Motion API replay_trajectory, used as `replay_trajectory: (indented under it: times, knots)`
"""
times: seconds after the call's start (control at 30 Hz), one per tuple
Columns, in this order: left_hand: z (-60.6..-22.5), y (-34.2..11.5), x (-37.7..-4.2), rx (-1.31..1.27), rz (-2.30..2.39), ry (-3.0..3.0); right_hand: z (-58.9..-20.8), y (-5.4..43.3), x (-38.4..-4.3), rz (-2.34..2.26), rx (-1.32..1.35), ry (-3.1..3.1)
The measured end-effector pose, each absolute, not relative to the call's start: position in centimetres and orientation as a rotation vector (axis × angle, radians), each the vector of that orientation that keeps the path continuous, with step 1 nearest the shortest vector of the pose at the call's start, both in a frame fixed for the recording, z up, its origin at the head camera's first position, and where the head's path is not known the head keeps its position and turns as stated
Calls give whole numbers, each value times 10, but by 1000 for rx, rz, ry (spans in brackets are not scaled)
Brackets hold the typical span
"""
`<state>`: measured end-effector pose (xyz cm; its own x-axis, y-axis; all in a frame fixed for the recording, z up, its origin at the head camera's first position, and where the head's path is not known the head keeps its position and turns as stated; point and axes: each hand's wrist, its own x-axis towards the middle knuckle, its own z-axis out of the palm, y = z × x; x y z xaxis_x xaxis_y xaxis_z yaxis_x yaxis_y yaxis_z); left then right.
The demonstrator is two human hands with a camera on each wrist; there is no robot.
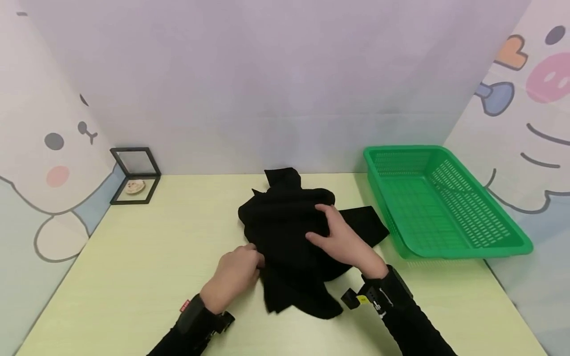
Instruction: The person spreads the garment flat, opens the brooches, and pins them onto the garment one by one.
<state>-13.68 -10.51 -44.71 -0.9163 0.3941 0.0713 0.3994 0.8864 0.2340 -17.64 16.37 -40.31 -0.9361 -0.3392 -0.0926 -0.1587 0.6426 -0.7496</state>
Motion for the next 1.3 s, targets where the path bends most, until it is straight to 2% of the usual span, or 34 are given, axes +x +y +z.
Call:
replay_trajectory:
  times: [0.1, 0.37, 0.53, 0.67, 0.83, 1.1, 1.3]
  knots:
    - [-430, -125, -140, -567, -387, -3111, -406, 164, -176, -1069, -358, 2570]
    - [-379, -193, -149, -182, -420, -3397, -410, 170, -174, -920, -286, 2495]
    - [-365, -227, -152, 7, -454, -3395, -410, 172, -172, -817, -242, 2503]
    - [-365, -236, -152, 104, -484, -3365, -410, 173, -173, -789, -229, 2552]
    - [-372, -215, -151, 77, -515, -3277, -406, 177, -175, -867, -258, 2718]
    - [-408, -122, -136, -503, -666, -3145, -395, 180, -173, -1004, -367, 2921]
    - [-437, -92, -125, -650, -505, -3148, -391, 181, -173, -1054, -408, 2921]
